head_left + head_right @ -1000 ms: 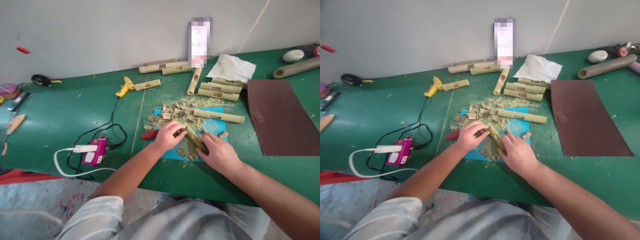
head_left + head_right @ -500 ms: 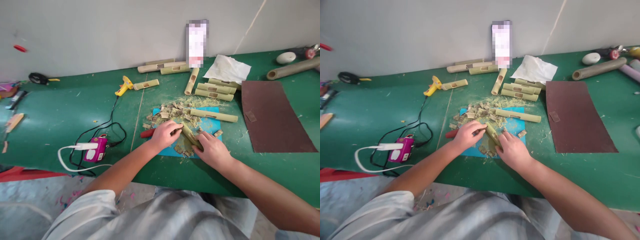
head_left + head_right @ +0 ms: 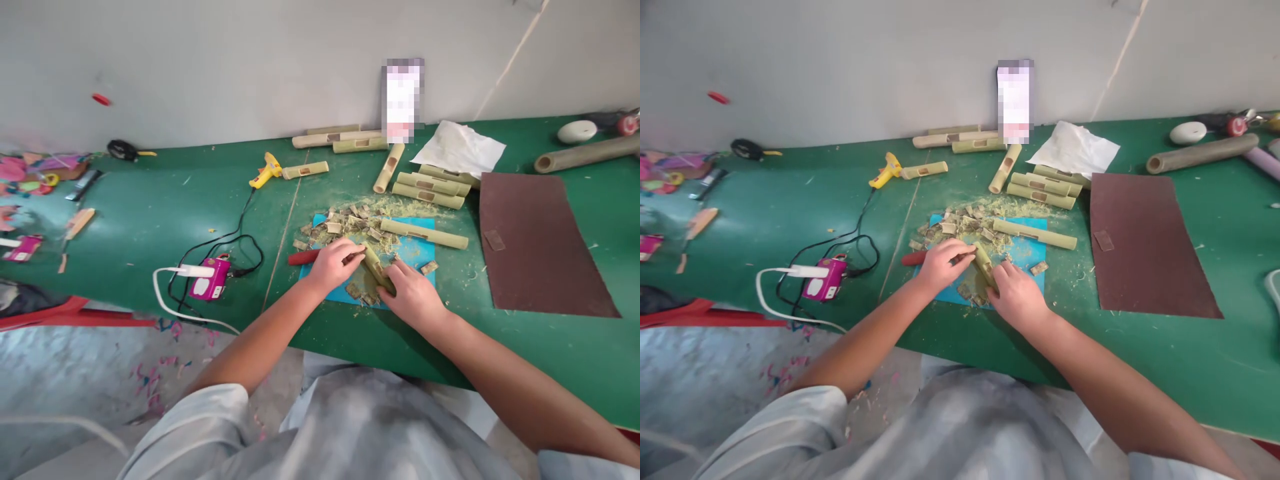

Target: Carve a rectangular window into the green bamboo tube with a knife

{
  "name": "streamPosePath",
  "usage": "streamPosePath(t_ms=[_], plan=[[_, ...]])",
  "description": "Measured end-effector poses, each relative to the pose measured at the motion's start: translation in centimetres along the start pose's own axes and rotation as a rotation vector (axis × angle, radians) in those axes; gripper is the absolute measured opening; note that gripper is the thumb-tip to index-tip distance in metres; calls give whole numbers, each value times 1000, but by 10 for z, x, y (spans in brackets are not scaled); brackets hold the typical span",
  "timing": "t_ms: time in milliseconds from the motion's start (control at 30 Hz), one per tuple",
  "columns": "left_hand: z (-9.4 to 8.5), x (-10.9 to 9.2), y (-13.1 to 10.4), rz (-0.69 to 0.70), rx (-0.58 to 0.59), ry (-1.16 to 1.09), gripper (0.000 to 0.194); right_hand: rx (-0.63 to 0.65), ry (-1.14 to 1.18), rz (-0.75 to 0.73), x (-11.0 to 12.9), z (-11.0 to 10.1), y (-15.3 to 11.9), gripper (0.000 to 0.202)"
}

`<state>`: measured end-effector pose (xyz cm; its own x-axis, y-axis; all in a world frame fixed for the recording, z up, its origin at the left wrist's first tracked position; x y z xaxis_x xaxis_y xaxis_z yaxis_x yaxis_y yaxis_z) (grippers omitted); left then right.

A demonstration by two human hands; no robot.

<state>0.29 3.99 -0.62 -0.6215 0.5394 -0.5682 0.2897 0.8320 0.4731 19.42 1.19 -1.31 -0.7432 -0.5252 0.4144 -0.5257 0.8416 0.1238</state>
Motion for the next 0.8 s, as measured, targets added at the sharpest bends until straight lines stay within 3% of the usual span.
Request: streamPosePath(t_ms=[367, 633, 800], plan=[[3, -2, -4, -62, -68, 33, 17, 26, 8, -36, 2, 1, 1, 2], [4, 4, -2, -14, -44, 47, 18, 28, -6, -9, 2, 2, 2, 2], [10, -2, -2, 12, 0, 59, 23, 20, -19, -2, 4, 2, 2, 6]])
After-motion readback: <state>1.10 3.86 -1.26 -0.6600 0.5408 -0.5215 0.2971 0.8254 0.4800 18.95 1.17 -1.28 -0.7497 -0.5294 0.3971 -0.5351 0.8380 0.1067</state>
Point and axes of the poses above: each hand's wrist, its own y-axis towards the middle knuckle, its own z-axis out of the palm, x = y × z, the point moved 3 cm from there along y, towards the middle knuckle
